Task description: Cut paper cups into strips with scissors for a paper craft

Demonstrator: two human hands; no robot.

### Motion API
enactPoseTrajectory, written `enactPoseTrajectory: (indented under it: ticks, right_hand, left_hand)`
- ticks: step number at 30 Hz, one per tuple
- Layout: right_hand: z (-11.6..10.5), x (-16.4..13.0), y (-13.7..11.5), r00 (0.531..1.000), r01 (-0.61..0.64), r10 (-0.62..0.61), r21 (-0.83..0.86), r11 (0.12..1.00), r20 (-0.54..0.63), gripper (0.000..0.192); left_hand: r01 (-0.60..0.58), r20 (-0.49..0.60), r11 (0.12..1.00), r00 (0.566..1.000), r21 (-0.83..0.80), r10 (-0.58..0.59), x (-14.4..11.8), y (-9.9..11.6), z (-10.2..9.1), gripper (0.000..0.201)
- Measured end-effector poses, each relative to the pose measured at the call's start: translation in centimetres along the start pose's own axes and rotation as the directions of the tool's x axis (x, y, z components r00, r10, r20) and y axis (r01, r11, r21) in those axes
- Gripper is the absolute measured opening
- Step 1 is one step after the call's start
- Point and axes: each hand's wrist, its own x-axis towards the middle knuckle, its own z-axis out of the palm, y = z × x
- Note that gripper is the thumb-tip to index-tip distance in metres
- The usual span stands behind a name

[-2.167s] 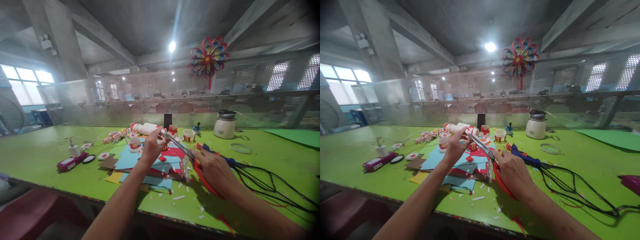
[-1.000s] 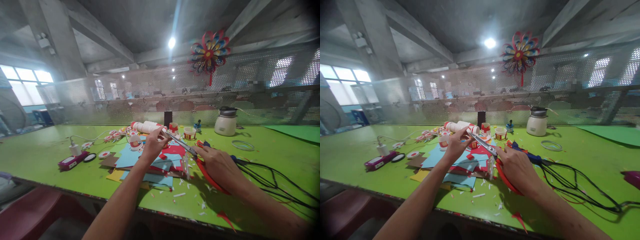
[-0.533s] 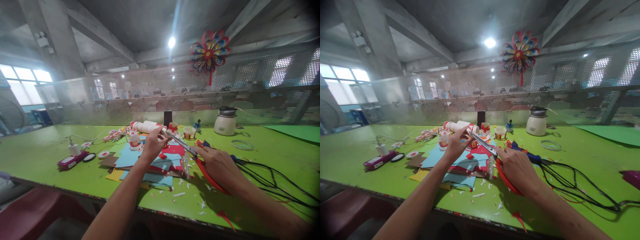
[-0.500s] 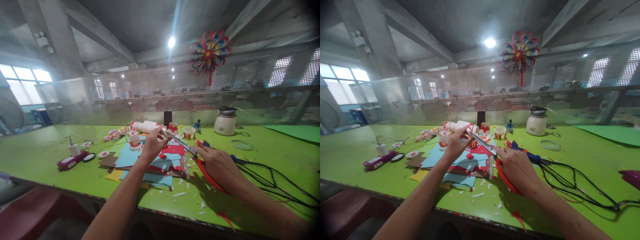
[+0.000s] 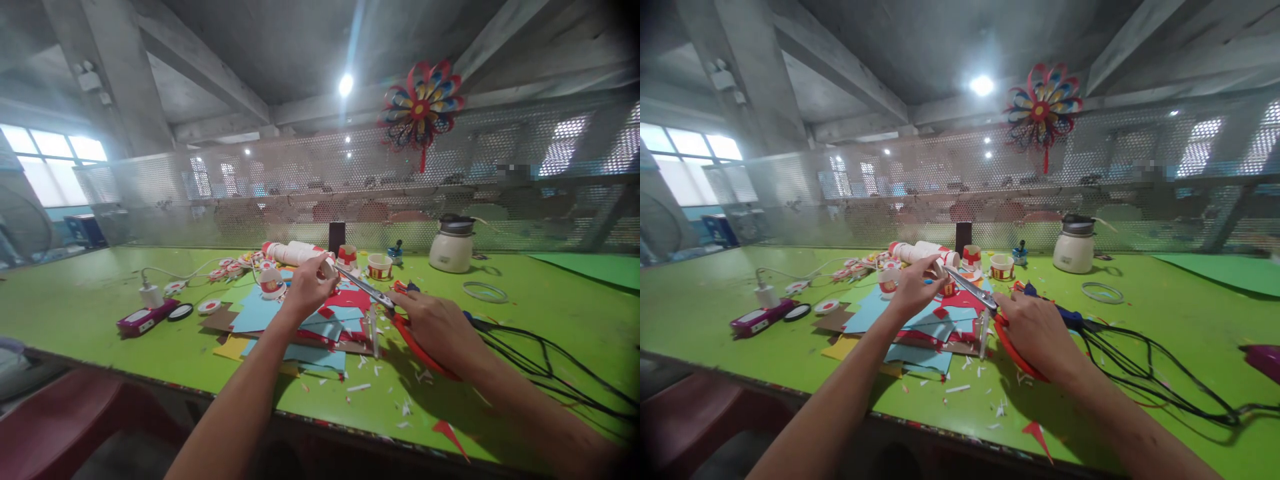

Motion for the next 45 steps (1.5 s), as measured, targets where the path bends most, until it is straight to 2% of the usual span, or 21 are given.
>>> enactPoseTrajectory:
  ticks: [3, 7, 15, 18, 22, 26, 30, 40, 45]
  right_hand:
    - [0.3, 0.2, 0.4, 0.999, -0.008, 0.003, 0.155, 0.988, 0.032, 0.044]
    - [0.5, 0.6, 0.8, 0.994, 0.035, -0.068, 0.341, 0.939, 0.084, 0.030]
    - [0.7, 0.6, 0.5, 0.984, -0.016, -0.084, 0.557, 0.830, 0.154, 0.044]
    - [0.8, 0.5, 0.5, 0.993, 0.018, -0.074, 0.511, 0.860, 0.090, 0.039]
    - [1.1, 0.3, 0.8, 0.994, 0.109, -0.100, 0.312, 0.944, -0.044, 0.036]
    - [1.0, 0.0, 0.6, 0.992, 0.116, -0.107, 0.154, 0.981, -0.064, 0.040]
    - [0.6, -0.3, 0.0, 0.996, 0.079, -0.076, 0.074, 0.994, -0.049, 0.041]
    - [0.1, -0.5, -0.4, 0.998, 0.052, -0.051, 0.050, 0.997, -0.026, 0.040]
    - [0.5, -0.3, -0.3, 0.991, 0.112, -0.091, 0.229, 0.967, -0.102, 0.036]
  left_hand:
    - [0.030, 0.018, 0.999, 0.999, -0.024, -0.029, 0.0, 0.1, 0.0, 0.044]
    - [0.037, 0.012, 0.984, 0.999, -0.176, -0.035, 0.0, 0.3, 0.1, 0.045]
    - [0.044, -0.001, 0.959, 0.999, -0.280, -0.046, 0.0, 0.0, 0.3, 0.047]
    - [0.000, -0.035, 0.964, 0.999, -0.266, -0.010, 0.0, -0.2, 0.4, 0.047]
    - [-0.074, -0.073, 0.974, 0.996, -0.215, 0.059, 0.0, -0.5, 0.5, 0.045]
    - [-0.120, -0.114, 0.984, 0.988, -0.135, 0.105, 0.1, -0.8, 0.5, 0.047]
    - [-0.129, -0.137, 0.987, 0.984, -0.096, 0.115, 0.0, -0.6, 0.6, 0.049]
    - [-0.122, -0.155, 0.991, 0.982, -0.056, 0.112, 0.0, -0.3, 0.5, 0.048]
    - [-0.130, -0.145, 0.990, 0.982, -0.060, 0.120, 0.0, -0.1, 0.4, 0.047]
